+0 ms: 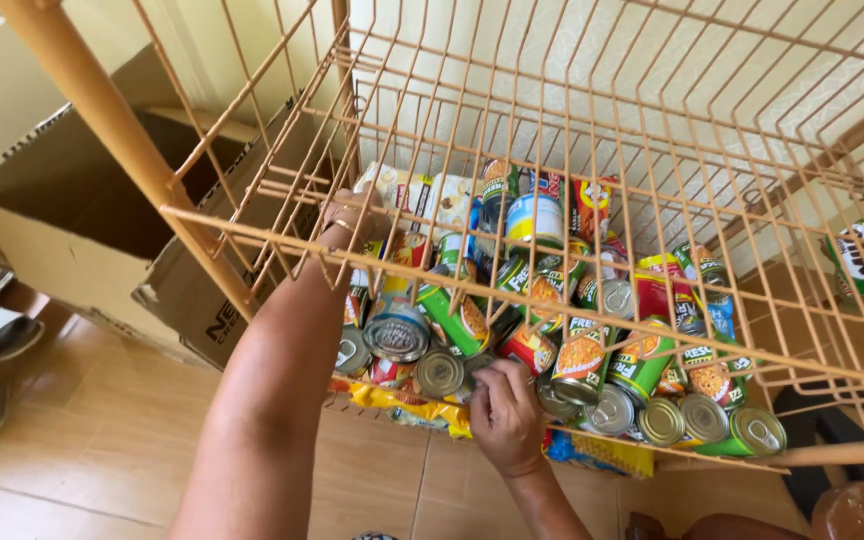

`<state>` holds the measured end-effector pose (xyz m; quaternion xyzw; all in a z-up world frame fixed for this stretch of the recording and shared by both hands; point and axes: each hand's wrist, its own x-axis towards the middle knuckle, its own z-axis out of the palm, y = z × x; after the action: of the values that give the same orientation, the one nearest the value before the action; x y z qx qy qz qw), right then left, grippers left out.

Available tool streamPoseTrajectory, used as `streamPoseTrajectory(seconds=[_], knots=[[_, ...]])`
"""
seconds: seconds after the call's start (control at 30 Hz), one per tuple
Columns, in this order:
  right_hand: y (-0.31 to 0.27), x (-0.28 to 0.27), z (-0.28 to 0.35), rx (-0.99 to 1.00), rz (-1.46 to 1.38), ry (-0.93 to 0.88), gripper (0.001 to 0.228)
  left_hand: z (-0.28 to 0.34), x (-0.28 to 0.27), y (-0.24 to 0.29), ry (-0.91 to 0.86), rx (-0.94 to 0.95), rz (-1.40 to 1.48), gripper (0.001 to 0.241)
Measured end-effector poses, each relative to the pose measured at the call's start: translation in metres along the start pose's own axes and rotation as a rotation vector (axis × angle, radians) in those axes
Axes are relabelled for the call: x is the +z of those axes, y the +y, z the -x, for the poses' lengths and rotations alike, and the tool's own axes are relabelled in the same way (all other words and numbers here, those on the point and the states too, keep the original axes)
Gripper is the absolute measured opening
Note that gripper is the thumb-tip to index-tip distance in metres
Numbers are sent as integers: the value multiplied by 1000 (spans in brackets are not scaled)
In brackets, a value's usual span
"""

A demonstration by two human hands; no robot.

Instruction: The person is organizing and stocking various grocery items such as canned goods and coffee packets into a metal wire rack from a cardboard box.

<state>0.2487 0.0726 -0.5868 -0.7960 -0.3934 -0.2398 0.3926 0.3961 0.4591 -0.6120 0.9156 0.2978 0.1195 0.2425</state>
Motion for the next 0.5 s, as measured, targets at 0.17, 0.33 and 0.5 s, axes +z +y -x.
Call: streamPoseTrajectory(seconds=[0.17, 0.33, 0.5], knots=[[1, -2, 3, -3, 13, -25, 18, -3, -1, 6, 137, -1, 335, 67], [0, -1, 6, 37, -43, -38, 16, -11, 12, -10, 31, -193, 715, 67], [0, 0, 5, 94, -55, -38, 15, 14, 10, 7, -46, -22, 1010, 85]])
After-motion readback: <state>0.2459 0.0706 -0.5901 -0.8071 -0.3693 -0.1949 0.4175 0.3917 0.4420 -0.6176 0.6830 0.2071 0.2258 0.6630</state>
